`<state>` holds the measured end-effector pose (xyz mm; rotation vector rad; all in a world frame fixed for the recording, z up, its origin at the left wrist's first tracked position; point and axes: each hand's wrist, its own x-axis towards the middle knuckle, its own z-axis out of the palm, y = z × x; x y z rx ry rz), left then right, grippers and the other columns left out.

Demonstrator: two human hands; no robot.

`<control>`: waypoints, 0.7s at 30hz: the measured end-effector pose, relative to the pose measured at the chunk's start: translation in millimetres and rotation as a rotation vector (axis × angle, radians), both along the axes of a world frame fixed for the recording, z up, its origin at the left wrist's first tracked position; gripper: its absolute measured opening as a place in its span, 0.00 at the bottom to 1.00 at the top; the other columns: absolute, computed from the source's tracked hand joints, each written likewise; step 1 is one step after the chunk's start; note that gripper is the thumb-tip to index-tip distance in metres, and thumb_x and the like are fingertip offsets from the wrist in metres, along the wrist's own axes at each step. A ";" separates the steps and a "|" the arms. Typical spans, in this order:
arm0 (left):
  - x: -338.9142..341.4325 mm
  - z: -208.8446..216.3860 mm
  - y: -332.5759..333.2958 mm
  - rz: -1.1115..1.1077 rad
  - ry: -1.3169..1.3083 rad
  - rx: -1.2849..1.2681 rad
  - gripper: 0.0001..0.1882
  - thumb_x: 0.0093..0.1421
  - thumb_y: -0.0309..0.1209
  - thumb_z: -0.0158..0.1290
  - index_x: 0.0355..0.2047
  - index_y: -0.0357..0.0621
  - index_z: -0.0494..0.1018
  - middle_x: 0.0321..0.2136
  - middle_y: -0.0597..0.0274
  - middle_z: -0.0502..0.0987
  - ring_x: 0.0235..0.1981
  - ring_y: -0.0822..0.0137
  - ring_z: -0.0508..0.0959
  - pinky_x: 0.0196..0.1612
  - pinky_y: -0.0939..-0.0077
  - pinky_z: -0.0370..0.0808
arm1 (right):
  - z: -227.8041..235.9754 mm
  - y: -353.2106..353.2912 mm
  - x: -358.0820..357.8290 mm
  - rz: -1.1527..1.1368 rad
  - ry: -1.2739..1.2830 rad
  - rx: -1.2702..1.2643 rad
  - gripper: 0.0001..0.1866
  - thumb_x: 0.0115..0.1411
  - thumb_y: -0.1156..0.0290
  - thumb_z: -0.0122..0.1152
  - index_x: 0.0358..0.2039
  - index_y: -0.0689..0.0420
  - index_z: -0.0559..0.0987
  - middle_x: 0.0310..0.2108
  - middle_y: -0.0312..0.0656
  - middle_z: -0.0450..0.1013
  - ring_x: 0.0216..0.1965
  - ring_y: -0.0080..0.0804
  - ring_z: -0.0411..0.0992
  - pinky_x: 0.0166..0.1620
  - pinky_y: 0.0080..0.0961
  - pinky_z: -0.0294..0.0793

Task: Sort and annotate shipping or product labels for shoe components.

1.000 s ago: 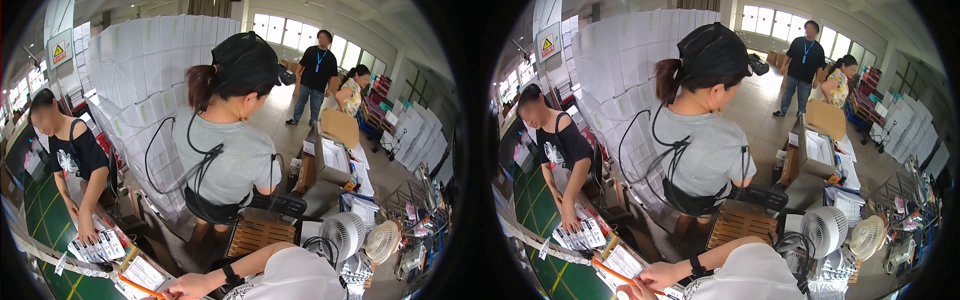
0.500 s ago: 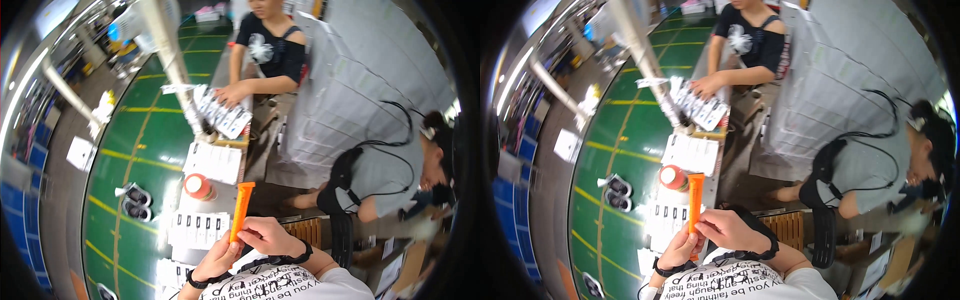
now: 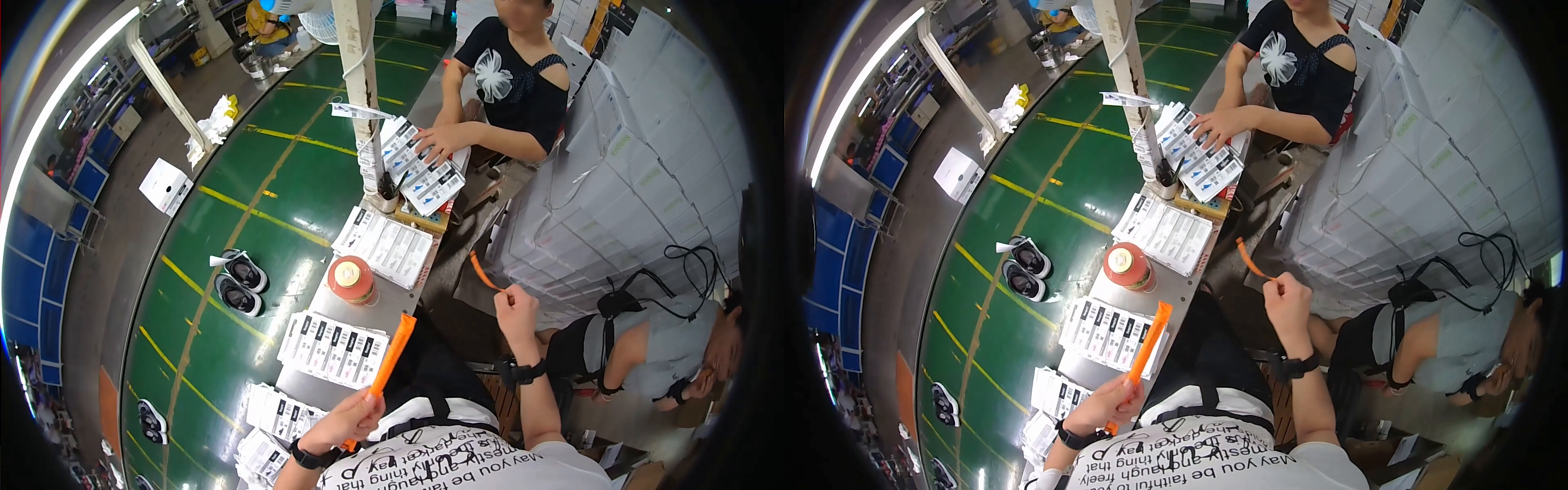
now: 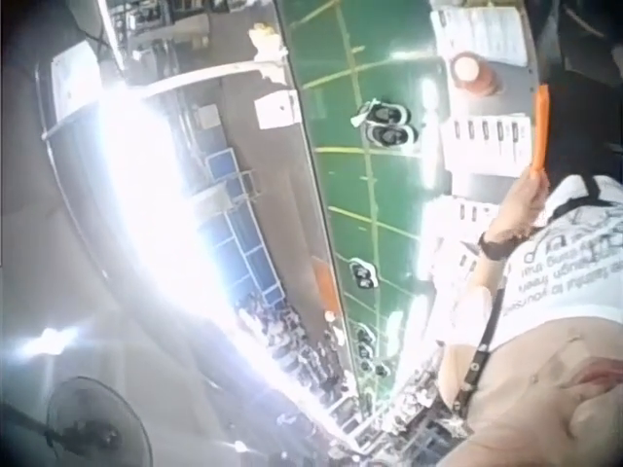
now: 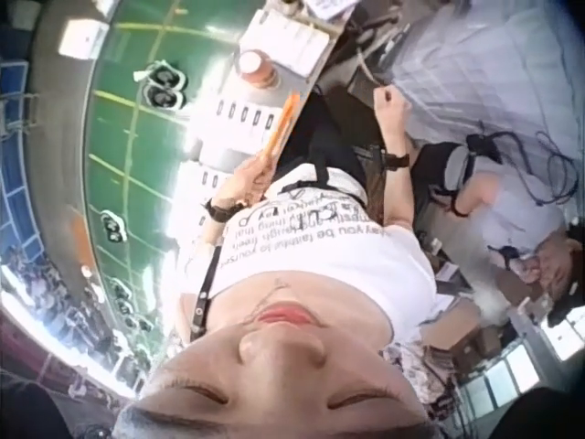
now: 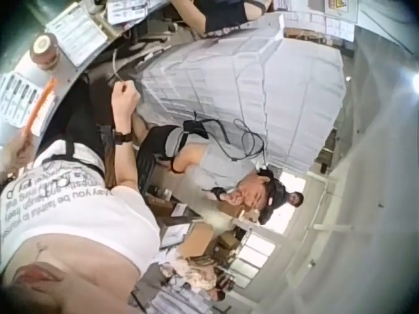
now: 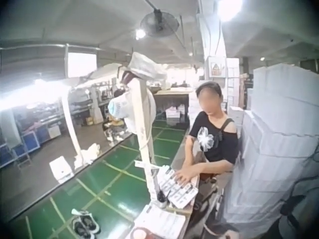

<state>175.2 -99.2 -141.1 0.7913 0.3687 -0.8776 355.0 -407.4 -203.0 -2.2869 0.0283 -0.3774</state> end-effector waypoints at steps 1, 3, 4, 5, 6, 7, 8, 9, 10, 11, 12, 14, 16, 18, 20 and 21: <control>14.1 5.2 -7.9 0.059 0.025 0.070 0.12 0.71 0.43 0.36 0.37 0.49 0.60 0.20 0.74 0.56 0.16 0.84 0.52 0.16 0.89 0.48 | -10.1 -13.4 8.5 -0.010 0.042 -0.034 0.09 0.51 0.75 0.57 0.17 0.63 0.71 0.12 0.49 0.68 0.15 0.41 0.70 0.20 0.32 0.66; 29.5 -17.6 -14.7 0.103 0.013 0.112 0.12 0.71 0.42 0.36 0.39 0.48 0.59 0.21 0.72 0.57 0.17 0.82 0.54 0.17 0.88 0.53 | -39.6 -26.9 27.7 -0.027 0.124 -0.070 0.10 0.51 0.72 0.57 0.17 0.63 0.72 0.13 0.51 0.69 0.17 0.46 0.71 0.22 0.35 0.67; 39.8 -25.3 -21.6 0.100 0.017 0.116 0.12 0.71 0.42 0.36 0.39 0.48 0.59 0.21 0.72 0.57 0.17 0.82 0.54 0.17 0.88 0.53 | -64.5 -32.7 40.5 0.002 0.177 -0.096 0.12 0.51 0.69 0.57 0.17 0.63 0.74 0.15 0.52 0.70 0.19 0.49 0.72 0.24 0.38 0.68; 52.0 -33.3 -31.1 0.117 -0.055 0.215 0.11 0.71 0.41 0.36 0.39 0.47 0.59 0.21 0.71 0.59 0.17 0.81 0.56 0.19 0.87 0.57 | -95.8 -39.4 55.3 0.030 0.226 -0.121 0.13 0.51 0.66 0.57 0.18 0.63 0.75 0.17 0.54 0.71 0.22 0.51 0.73 0.27 0.40 0.70; 66.2 -41.2 -40.1 0.128 -0.129 0.310 0.11 0.71 0.41 0.36 0.38 0.47 0.59 0.22 0.70 0.60 0.18 0.80 0.58 0.21 0.86 0.60 | -140.3 -49.8 71.2 0.001 0.363 -0.080 0.15 0.51 0.63 0.57 0.18 0.63 0.76 0.19 0.55 0.72 0.25 0.53 0.74 0.30 0.42 0.71; 79.3 -50.0 -46.5 0.124 -0.196 0.404 0.12 0.71 0.38 0.37 0.38 0.43 0.61 0.24 0.67 0.65 0.20 0.78 0.63 0.26 0.83 0.67 | -185.4 -55.1 87.3 -0.022 0.500 -0.036 0.16 0.51 0.61 0.56 0.19 0.62 0.78 0.21 0.56 0.73 0.29 0.55 0.74 0.34 0.44 0.72; 91.1 -58.1 -54.0 0.138 -0.224 0.442 0.12 0.70 0.37 0.38 0.38 0.41 0.63 0.25 0.67 0.66 0.21 0.77 0.66 0.28 0.83 0.68 | -219.3 -49.9 103.1 -0.033 0.603 -0.033 0.16 0.52 0.60 0.56 0.20 0.62 0.78 0.23 0.56 0.74 0.31 0.55 0.75 0.37 0.44 0.73; 100.9 -66.5 -61.0 0.158 -0.245 0.486 0.12 0.70 0.37 0.39 0.37 0.39 0.65 0.26 0.66 0.68 0.23 0.77 0.68 0.29 0.83 0.70 | -243.3 -39.8 115.7 -0.034 0.712 -0.030 0.16 0.52 0.60 0.55 0.21 0.61 0.79 0.25 0.56 0.75 0.34 0.55 0.75 0.40 0.44 0.74; 107.9 -75.8 -65.9 0.198 -0.226 0.516 0.12 0.70 0.35 0.40 0.39 0.37 0.67 0.28 0.65 0.69 0.25 0.76 0.69 0.31 0.83 0.71 | -258.1 -21.1 124.5 0.001 0.699 -0.102 0.16 0.52 0.60 0.55 0.23 0.61 0.79 0.27 0.56 0.75 0.35 0.55 0.75 0.42 0.44 0.74; 119.9 -78.6 -74.8 0.248 -0.159 0.513 0.12 0.70 0.34 0.40 0.42 0.38 0.67 0.26 0.67 0.69 0.24 0.78 0.67 0.30 0.85 0.68 | -273.0 -4.6 138.2 0.029 0.682 -0.177 0.16 0.52 0.60 0.55 0.25 0.61 0.80 0.29 0.56 0.76 0.36 0.55 0.75 0.44 0.45 0.73; 130.8 -87.3 -82.6 0.256 -0.133 0.547 0.12 0.70 0.34 0.40 0.43 0.38 0.67 0.25 0.68 0.68 0.23 0.79 0.66 0.29 0.86 0.67 | -293.3 10.6 152.3 0.074 0.675 -0.243 0.15 0.52 0.60 0.55 0.27 0.61 0.80 0.30 0.56 0.76 0.36 0.54 0.75 0.44 0.45 0.73; 154.6 -96.0 -99.2 0.335 -0.084 0.602 0.12 0.70 0.33 0.39 0.46 0.39 0.67 0.22 0.71 0.64 0.22 0.81 0.62 0.26 0.88 0.61 | -332.3 49.9 169.0 0.213 0.679 -0.246 0.14 0.52 0.63 0.56 0.29 0.63 0.79 0.31 0.57 0.75 0.36 0.56 0.74 0.41 0.46 0.74; 175.1 -110.2 -119.1 0.382 -0.036 0.646 0.13 0.70 0.33 0.39 0.47 0.38 0.66 0.22 0.72 0.64 0.22 0.82 0.61 0.25 0.87 0.60 | -399.5 66.0 197.5 0.595 0.680 -0.250 0.13 0.51 0.66 0.58 0.35 0.60 0.79 0.33 0.55 0.76 0.39 0.54 0.74 0.42 0.44 0.74; 202.8 -128.4 -142.9 0.377 -0.052 0.611 0.14 0.70 0.33 0.38 0.49 0.37 0.64 0.21 0.72 0.61 0.21 0.82 0.60 0.25 0.86 0.59 | -515.0 9.9 196.2 0.596 0.385 -0.311 0.14 0.53 0.66 0.59 0.39 0.59 0.78 0.37 0.53 0.76 0.42 0.50 0.74 0.44 0.39 0.74; 197.6 -128.5 -138.8 0.409 0.068 0.690 0.14 0.70 0.33 0.39 0.49 0.37 0.64 0.21 0.72 0.62 0.21 0.82 0.60 0.25 0.86 0.59 | -520.2 58.1 175.0 0.652 0.608 0.086 0.14 0.54 0.67 0.58 0.40 0.59 0.77 0.38 0.52 0.76 0.43 0.48 0.74 0.45 0.38 0.74; 199.5 -130.9 -136.2 0.406 0.076 0.713 0.14 0.70 0.33 0.39 0.49 0.37 0.64 0.20 0.72 0.62 0.21 0.81 0.60 0.25 0.86 0.59 | -514.8 78.8 190.6 0.642 0.699 0.268 0.14 0.54 0.67 0.58 0.41 0.58 0.77 0.39 0.51 0.75 0.44 0.48 0.74 0.45 0.37 0.74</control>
